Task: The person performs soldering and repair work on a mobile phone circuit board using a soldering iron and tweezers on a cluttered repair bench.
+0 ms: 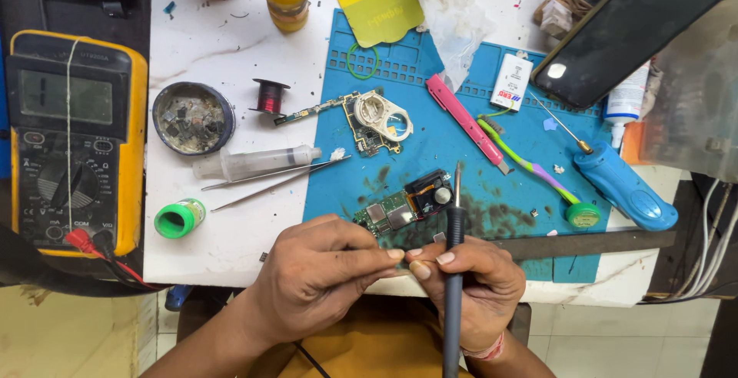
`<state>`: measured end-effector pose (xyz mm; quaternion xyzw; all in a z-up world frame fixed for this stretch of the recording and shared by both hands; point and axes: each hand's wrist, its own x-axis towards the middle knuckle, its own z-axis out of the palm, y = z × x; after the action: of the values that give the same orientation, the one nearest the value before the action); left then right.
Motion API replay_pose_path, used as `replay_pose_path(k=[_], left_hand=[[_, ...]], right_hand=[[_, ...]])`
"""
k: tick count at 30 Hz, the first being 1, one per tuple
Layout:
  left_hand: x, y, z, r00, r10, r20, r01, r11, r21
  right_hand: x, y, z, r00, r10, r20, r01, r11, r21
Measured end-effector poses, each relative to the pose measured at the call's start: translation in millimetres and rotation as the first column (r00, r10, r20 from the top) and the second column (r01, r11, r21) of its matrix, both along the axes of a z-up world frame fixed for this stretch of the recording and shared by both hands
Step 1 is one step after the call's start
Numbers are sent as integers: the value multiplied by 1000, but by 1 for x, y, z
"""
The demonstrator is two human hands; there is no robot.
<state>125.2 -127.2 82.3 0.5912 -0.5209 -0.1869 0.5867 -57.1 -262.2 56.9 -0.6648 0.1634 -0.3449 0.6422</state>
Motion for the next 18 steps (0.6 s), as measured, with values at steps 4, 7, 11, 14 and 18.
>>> replay_pose_path(k=[4, 7, 11, 14, 18], left_hand=[[-1, 2, -1, 999, -2, 50, 3, 1000, -24], [-1, 2, -1, 997, 19, 71, -16, 999, -38], [-1, 4, -1, 996, 30, 87, -27, 999, -36], [-2, 3, -1, 997, 25, 70, -23, 999, -28], [-4, 3, -2, 1000, 2, -17, -3, 999, -40]], right_hand=[[-2, -1, -1, 1000, 2, -17, -2, 1000, -16], [-3, -1, -3, 1000, -5, -12, 5, 1000, 5], [-3, 0, -4, 1000, -16, -2, 16, 1000, 0], [-3, 1, -3, 1000, -14, -4, 15, 1000, 20], [-3, 0, -4, 1000, -13, -5, 13, 1000, 8]])
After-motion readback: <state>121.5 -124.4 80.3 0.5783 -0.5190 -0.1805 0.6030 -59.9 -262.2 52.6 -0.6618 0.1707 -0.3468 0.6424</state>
